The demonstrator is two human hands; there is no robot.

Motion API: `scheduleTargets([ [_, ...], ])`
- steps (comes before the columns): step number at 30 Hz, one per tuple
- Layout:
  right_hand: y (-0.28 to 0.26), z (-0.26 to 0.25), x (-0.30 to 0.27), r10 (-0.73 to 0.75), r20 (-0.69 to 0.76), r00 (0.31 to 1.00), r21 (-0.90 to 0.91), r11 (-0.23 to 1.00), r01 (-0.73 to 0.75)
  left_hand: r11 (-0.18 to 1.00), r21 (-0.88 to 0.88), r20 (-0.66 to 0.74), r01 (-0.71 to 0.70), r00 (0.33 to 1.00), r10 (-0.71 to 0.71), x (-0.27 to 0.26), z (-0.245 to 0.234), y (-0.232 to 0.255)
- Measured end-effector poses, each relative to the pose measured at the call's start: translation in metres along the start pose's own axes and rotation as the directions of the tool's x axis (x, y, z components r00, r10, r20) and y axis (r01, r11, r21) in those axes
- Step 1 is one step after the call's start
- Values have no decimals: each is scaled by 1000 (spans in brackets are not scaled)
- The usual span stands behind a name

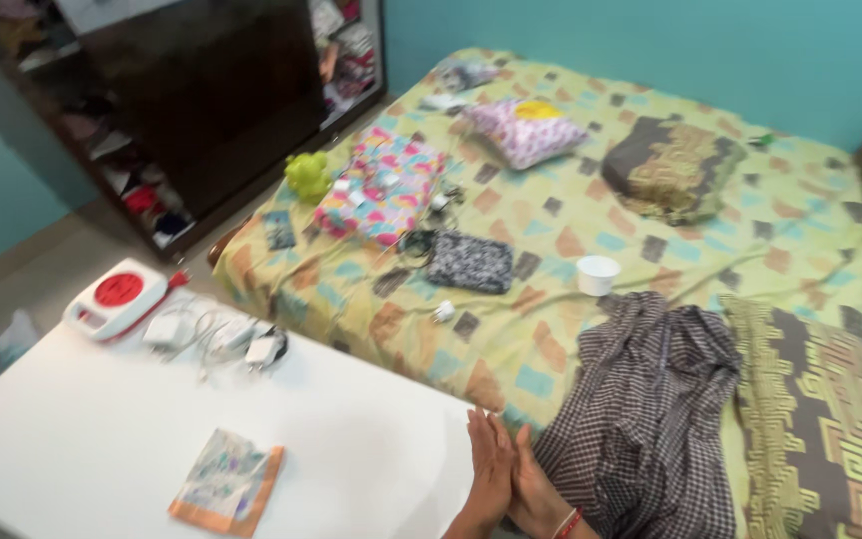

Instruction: The person cleans a white power adapter and a black charging cable using a small patterned cloth. They wipe the adapter and cable thoroughly on a white table, then place them down. The person then picks up a second white adapter and a white cable from a nearby bed and cleans them with the same cloth.

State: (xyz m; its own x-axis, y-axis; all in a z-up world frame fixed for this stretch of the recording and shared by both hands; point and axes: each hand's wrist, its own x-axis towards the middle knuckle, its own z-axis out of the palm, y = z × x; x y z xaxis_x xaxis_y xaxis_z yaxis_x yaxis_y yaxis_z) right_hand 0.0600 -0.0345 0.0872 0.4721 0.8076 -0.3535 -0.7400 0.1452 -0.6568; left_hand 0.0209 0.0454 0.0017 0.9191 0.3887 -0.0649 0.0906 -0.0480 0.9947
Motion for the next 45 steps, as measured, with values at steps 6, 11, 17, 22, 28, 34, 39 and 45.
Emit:
scheduleTargets([
  [6, 4, 25, 51, 155, 32, 987, -108, 983, -151, 996, 4, -95, 93, 991, -92, -3, -53, 23],
  [11, -5, 28, 99, 259, 34, 965, -200, 948, -247, 990, -26, -137, 139, 981, -141, 15, -73, 40],
  [17, -42, -10, 170, 316, 20, 949, -197, 932, -306, 994, 88, -187, 70, 981, -52, 90, -63, 30],
  [22, -92, -63, 233, 328, 55, 943, -68, 943, -324, 969, 2, -220, 246, 946, -239, 186, -43, 26],
  [28, -158, -93, 297, 325, 160, 932, -22, 945, -326, 937, -325, -313, 129, 920, -235, 285, -40, 5],
  [34, -184, -104, 358, 309, 204, 929, -64, 951, -302, 891, -417, -328, 178, 885, -330, 340, -68, -4],
  [39, -184, -107, 403, 364, 124, 923, -109, 929, -352, 842, -451, -312, 296, 832, -460, 371, -98, -9],
  [45, -173, -115, 470, 398, 20, 917, -149, 908, -391, 808, -445, -292, 385, 791, -538, 415, -141, -32],
])
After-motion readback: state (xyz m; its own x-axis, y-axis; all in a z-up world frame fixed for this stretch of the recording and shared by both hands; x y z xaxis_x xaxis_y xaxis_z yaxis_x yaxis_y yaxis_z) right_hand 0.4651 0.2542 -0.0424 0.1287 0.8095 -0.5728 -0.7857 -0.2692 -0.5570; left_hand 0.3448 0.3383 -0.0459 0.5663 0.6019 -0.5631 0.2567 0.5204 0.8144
